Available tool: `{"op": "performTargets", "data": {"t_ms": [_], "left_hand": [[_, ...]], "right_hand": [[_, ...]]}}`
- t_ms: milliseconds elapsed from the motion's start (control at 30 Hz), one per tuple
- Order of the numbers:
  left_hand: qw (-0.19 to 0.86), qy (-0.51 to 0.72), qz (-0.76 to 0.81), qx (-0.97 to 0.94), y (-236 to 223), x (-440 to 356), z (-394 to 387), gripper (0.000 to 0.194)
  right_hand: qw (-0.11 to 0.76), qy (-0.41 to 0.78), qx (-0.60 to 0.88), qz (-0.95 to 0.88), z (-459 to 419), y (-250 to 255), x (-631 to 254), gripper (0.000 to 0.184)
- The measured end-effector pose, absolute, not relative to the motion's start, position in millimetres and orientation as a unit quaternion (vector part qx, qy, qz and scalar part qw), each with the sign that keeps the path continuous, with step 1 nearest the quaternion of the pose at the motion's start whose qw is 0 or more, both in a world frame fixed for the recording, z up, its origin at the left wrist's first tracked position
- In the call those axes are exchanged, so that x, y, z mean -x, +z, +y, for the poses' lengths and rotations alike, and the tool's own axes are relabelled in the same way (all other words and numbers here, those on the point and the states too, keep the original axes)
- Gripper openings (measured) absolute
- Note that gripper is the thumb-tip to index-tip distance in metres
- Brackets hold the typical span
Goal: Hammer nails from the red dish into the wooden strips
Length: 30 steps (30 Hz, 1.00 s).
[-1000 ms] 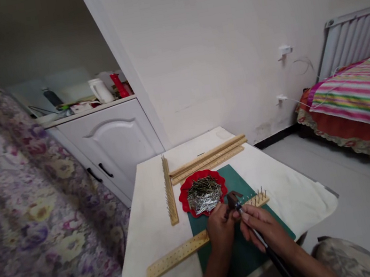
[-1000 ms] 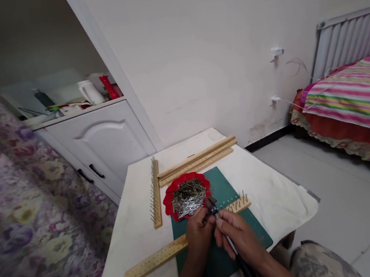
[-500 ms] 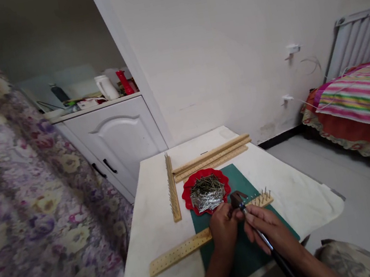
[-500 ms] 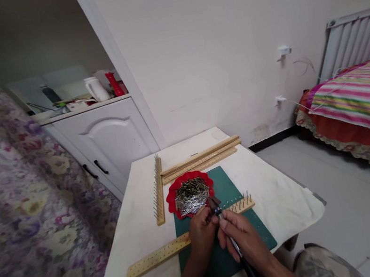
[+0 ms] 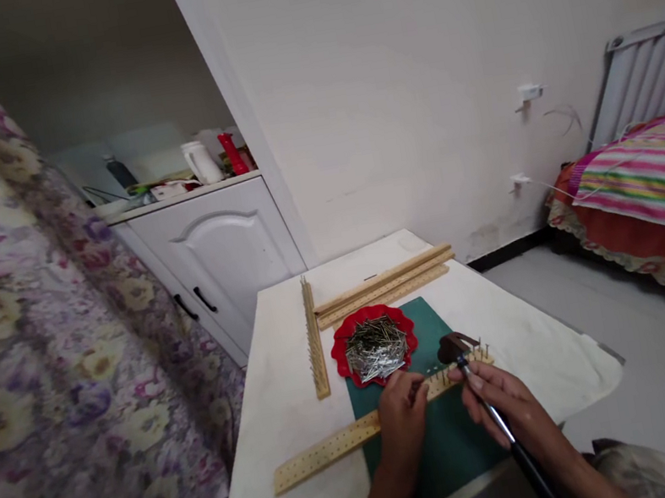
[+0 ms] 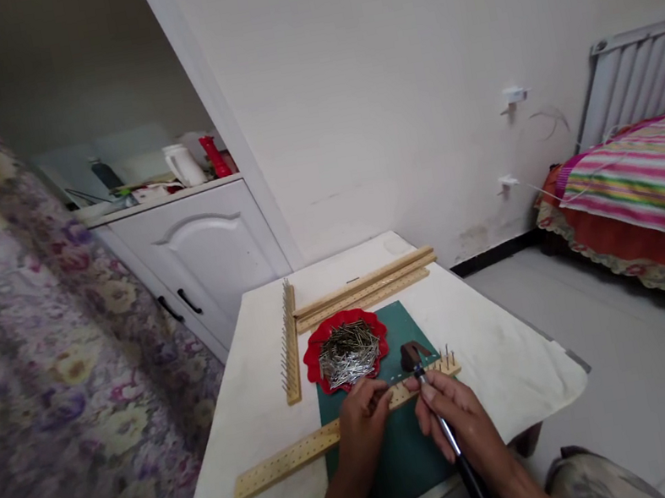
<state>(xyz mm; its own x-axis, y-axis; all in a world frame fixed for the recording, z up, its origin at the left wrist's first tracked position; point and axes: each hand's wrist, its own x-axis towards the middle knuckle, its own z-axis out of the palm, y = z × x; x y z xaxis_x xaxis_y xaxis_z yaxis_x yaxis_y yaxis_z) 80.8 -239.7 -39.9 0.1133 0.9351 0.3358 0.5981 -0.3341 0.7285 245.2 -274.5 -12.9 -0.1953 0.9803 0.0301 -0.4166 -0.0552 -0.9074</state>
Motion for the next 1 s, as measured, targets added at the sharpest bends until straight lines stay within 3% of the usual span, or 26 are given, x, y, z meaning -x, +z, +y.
{"op": "performTargets", "data": {"t_ms": [200,333,667,1000], "left_hand": [[0.197,0.386,0.549,-0.714,-26.9,-51.7,-256.4,0.016],[0.128,0.374,0.583,-0.71,-9.9,-26.9,-236.3,0.018],[0.015,0.051,0.601,-0.798,2.9,-27.3,-183.6,0.018],[-0.03,0.002,0.6,-0.799,7.9,-31.4,-189.7,0.022]], "right_hand": [[0.543,0.645,0.353,-0.406,-280.3,-13.6,-251.0,0.031],[0.536,0.649,0.353,-0.408,-281.6,-14.3,-250.7,0.033],[0.538,0.65,0.341,-0.415,-277.3,-21.2,-253.1,0.034],[0.536,0.65,0.344,-0.415,-281.1,-14.0,-250.8,0.028]]}}
